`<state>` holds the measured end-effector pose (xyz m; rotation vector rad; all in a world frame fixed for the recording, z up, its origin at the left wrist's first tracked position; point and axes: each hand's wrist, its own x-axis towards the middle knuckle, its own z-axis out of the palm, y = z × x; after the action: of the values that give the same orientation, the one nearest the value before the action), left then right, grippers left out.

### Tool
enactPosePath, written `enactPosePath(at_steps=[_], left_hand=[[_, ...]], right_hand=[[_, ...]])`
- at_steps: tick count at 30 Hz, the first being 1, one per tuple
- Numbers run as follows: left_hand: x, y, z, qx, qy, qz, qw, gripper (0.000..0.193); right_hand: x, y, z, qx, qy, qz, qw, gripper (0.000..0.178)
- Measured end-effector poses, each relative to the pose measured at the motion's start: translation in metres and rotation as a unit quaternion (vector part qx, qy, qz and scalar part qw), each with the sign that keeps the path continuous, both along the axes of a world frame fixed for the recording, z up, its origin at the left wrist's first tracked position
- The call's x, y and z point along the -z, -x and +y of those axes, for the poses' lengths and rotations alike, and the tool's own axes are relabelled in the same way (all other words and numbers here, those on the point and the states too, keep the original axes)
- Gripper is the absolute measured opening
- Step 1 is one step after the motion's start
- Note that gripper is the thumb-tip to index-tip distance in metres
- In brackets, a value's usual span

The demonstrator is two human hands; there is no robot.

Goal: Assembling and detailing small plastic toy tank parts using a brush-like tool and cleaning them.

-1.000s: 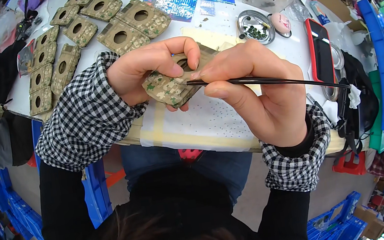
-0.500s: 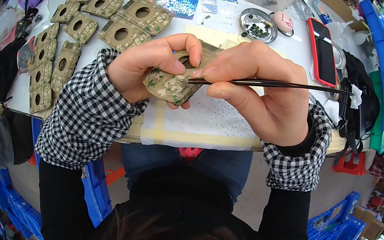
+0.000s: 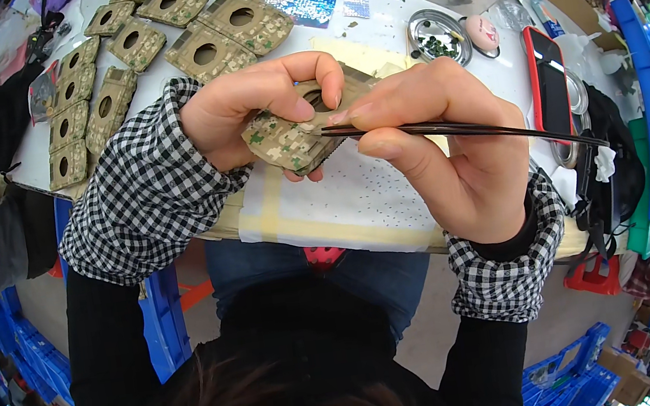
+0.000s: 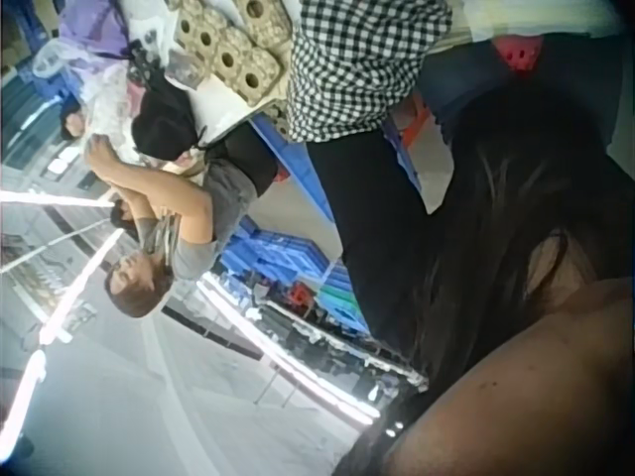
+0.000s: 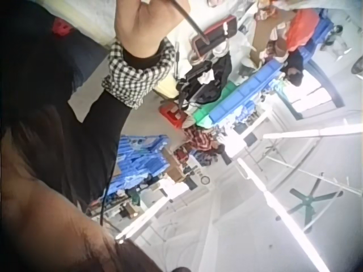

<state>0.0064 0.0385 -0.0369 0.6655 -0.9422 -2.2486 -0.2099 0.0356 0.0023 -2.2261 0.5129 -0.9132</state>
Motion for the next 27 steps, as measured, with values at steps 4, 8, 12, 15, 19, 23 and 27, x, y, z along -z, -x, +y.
enactPosePath(at_steps=[4, 8, 12, 15, 19, 23, 27], left_hand=[[0.001, -0.0005, -0.0001, 0.0, 0.007, -0.002, 1.0, 0.022], [0.0008, -0.0005, 0.0003, -0.002, 0.011, -0.005, 1.0, 0.022], [0.0011, -0.0007, 0.0001, -0.001, 0.011, -0.005, 1.0, 0.022], [0.0017, -0.0011, 0.0, -0.001, 0.009, -0.004, 1.0, 0.022], [-0.0002, 0.0001, 0.0007, -0.004, 0.012, -0.005, 1.0, 0.022], [-0.0001, -0.0013, 0.0008, 0.0, 0.017, -0.003, 1.0, 0.022], [0.0008, -0.0006, 0.0013, -0.004, 0.014, 0.013, 1.0, 0.025]], right_hand=[[0.0008, 0.0, -0.0002, 0.001, 0.001, 0.002, 1.0, 0.02], [0.0027, -0.0017, -0.0005, -0.005, 0.004, -0.011, 1.0, 0.02], [0.0019, -0.0016, -0.0005, -0.006, 0.008, -0.006, 1.0, 0.02], [0.0057, -0.0035, 0.0034, 0.023, -0.064, -0.062, 0.996, 0.013], [0.0051, -0.0021, 0.0046, 0.031, -0.085, -0.072, 0.993, 0.012], [0.0034, -0.0014, 0.0008, 0.009, -0.037, -0.035, 0.999, 0.018], [0.0031, -0.001, 0.0002, 0.011, -0.022, -0.033, 0.999, 0.021]])
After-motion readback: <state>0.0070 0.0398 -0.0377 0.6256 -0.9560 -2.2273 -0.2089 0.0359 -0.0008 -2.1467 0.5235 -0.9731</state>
